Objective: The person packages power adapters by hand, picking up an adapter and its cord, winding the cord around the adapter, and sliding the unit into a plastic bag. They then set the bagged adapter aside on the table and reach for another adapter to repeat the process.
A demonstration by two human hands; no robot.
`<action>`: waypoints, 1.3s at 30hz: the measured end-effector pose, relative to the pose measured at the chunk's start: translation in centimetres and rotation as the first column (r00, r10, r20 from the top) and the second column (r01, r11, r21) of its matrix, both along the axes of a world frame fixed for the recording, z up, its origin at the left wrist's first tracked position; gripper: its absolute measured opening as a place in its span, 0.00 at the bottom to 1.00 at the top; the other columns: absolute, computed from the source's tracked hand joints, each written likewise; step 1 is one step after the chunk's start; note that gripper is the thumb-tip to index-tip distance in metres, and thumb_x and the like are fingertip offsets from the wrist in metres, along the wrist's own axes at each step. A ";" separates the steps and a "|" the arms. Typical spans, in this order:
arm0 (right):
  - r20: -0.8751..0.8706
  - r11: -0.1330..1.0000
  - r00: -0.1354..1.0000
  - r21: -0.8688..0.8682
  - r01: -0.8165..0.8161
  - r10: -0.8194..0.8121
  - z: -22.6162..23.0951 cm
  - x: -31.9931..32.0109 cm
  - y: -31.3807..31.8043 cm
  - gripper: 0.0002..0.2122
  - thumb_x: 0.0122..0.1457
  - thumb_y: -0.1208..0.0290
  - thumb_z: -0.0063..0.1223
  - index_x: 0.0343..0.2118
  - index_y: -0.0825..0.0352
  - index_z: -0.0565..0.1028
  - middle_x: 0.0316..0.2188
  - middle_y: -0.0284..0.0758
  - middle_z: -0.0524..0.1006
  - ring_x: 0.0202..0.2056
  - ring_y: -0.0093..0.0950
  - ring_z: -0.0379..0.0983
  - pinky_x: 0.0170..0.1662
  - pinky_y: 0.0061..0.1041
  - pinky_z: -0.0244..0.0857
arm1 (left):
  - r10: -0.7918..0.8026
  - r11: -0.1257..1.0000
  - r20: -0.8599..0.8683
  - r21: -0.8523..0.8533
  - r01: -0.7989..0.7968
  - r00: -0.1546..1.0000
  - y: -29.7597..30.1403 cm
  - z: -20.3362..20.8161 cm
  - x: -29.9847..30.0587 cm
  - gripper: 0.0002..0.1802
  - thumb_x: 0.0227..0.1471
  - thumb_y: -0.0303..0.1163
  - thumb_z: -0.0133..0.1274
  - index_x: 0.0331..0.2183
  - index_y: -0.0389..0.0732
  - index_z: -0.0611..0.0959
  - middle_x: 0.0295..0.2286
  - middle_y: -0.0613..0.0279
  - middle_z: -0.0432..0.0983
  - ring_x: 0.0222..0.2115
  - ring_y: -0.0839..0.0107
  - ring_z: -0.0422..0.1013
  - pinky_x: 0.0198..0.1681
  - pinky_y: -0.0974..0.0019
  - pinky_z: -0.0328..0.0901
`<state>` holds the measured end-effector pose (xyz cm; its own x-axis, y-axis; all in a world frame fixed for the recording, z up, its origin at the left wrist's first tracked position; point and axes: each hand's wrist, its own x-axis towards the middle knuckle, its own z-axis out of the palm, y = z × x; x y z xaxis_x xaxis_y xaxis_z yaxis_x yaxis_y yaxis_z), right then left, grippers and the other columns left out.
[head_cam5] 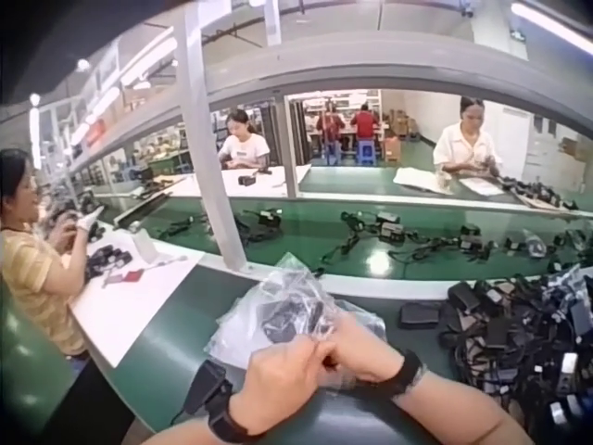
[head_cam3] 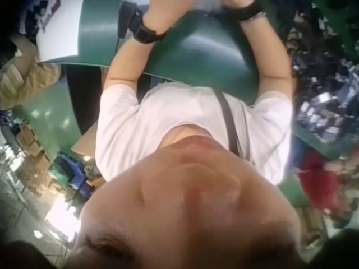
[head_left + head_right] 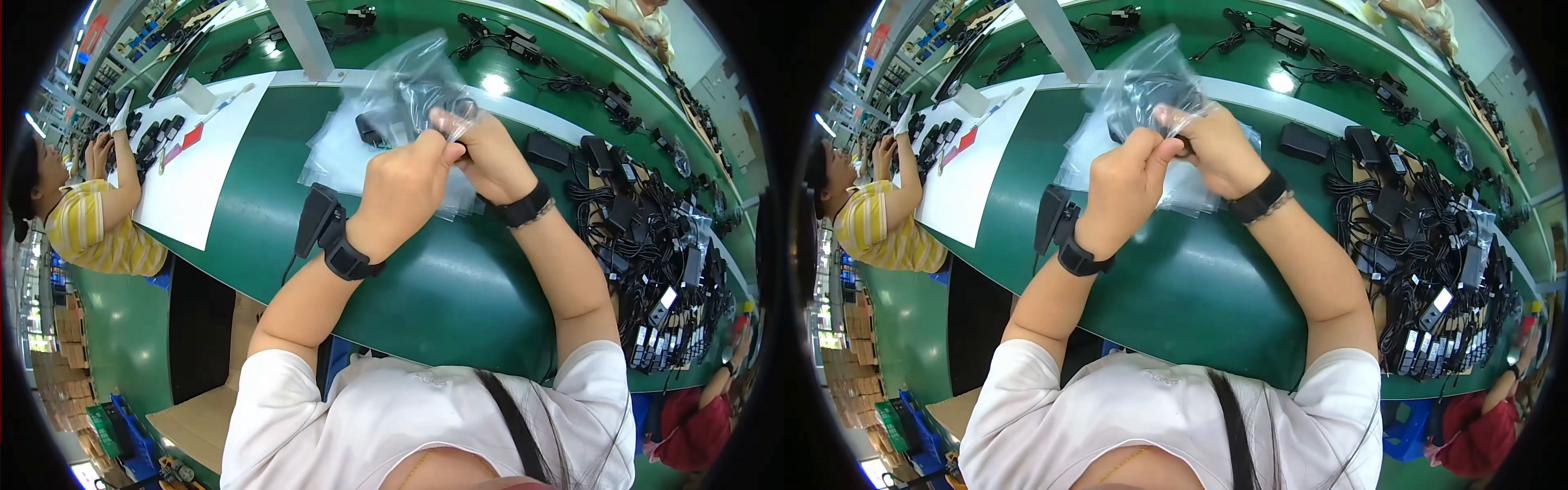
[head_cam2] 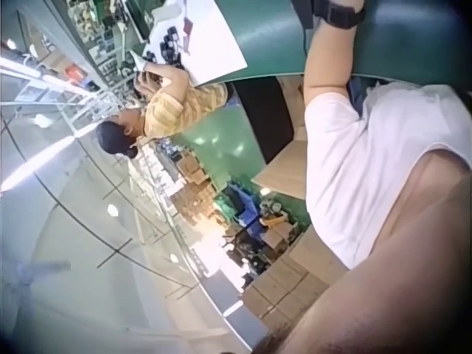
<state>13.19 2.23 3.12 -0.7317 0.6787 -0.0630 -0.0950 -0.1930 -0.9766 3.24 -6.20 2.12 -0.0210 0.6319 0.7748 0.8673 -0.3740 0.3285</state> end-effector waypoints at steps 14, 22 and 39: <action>-0.182 0.924 0.973 0.329 0.197 -0.143 -0.6 0.0 0.7 0.12 0.53 0.68 0.53 0.36 0.69 0.68 0.24 0.29 0.71 0.23 0.17 0.66 0.25 0.15 0.59 | 0.274 0.922 -0.025 0.291 -0.255 0.961 3.0 3.8 -4.2 0.26 0.33 0.46 0.62 0.32 0.40 0.74 0.30 0.55 0.69 0.38 0.57 0.62 0.42 0.52 0.53; -0.210 0.849 0.952 0.437 0.296 -0.223 -1.9 -1.1 -1.2 0.13 0.54 0.69 0.51 0.39 0.72 0.68 0.32 0.34 0.74 0.32 0.21 0.70 0.33 0.19 0.64 | -0.121 0.866 0.977 0.019 0.500 0.173 3.6 -2.2 -2.5 0.21 0.51 0.44 0.49 0.39 0.36 0.71 0.32 0.67 0.71 0.31 0.80 0.66 0.34 0.76 0.62; 0.083 0.934 0.994 0.355 0.038 -0.071 -1.5 0.2 2.7 0.28 0.47 0.67 0.56 0.53 0.65 0.63 0.46 0.38 0.69 0.47 0.28 0.64 0.47 0.23 0.59 | -0.071 0.896 0.973 0.159 0.414 -0.218 -0.3 -2.1 -6.5 0.10 0.43 0.20 0.51 0.33 0.34 0.75 0.29 0.61 0.74 0.29 0.71 0.71 0.35 0.67 0.67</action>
<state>13.37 4.94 1.57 -0.6953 0.7083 0.1220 -0.0016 0.1683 -0.9857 -3.27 -6.55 -0.02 -0.4182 0.9070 -0.0490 -0.6347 -0.2532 0.7301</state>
